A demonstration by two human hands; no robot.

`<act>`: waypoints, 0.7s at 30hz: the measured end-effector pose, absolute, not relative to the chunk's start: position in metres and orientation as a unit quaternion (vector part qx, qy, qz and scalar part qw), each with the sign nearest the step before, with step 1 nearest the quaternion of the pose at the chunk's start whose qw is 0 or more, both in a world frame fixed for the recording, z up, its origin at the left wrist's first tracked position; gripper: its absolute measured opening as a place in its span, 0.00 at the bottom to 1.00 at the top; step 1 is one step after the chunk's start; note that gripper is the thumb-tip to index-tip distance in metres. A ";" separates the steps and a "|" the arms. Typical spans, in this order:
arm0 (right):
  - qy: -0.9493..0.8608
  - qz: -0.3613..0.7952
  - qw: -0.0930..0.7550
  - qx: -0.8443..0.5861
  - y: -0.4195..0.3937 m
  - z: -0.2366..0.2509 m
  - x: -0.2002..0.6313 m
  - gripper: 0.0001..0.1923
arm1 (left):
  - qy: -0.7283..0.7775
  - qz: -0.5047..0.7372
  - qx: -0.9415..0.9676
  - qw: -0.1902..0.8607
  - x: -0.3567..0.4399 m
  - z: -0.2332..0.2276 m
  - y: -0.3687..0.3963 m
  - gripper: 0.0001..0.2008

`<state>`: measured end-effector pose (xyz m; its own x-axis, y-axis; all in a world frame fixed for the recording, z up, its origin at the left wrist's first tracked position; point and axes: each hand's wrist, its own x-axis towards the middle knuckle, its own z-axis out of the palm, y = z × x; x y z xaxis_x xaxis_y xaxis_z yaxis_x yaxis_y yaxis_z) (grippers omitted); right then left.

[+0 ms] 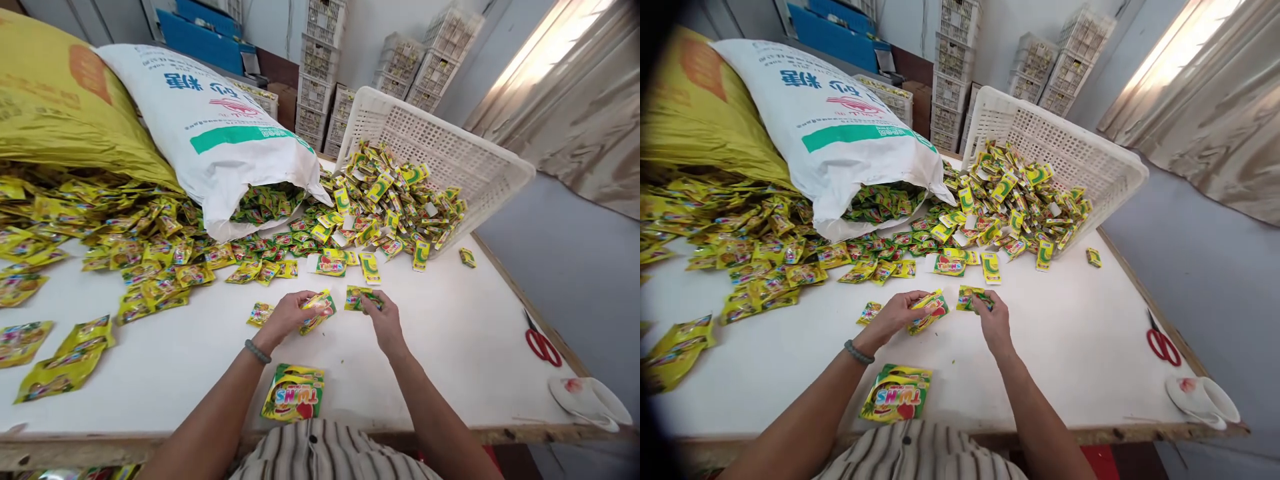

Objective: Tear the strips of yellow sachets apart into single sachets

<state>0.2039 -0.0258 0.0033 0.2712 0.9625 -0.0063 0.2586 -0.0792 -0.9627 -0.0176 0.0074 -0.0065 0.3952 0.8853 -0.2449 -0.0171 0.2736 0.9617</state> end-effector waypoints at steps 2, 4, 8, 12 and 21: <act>-0.473 0.388 0.497 -0.615 -0.018 0.007 0.198 0.17 | 0.427 0.341 0.529 0.649 -0.016 -0.005 0.006 0.22; -0.495 0.405 0.477 -0.603 -0.011 0.008 0.193 0.16 | 0.420 0.356 0.514 0.657 -0.015 -0.003 0.005 0.22; -0.492 0.475 0.440 -0.581 -0.002 0.011 0.195 0.16 | 0.415 0.365 0.435 0.711 -0.016 -0.001 0.005 0.24; -0.492 0.532 0.401 -0.561 0.005 0.016 0.200 0.16 | 0.391 0.346 0.429 0.737 -0.015 0.002 0.004 0.24; -0.633 0.363 0.350 -0.588 0.010 0.020 0.182 0.11 | 0.375 0.338 0.415 0.757 -0.012 -0.003 0.003 0.27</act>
<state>0.1823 0.0100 0.0204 -0.0639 0.9978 0.0166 0.4892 0.0458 -0.8710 -0.0121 0.0034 -0.0032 0.4913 0.8223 -0.2872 -0.2011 0.4280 0.8811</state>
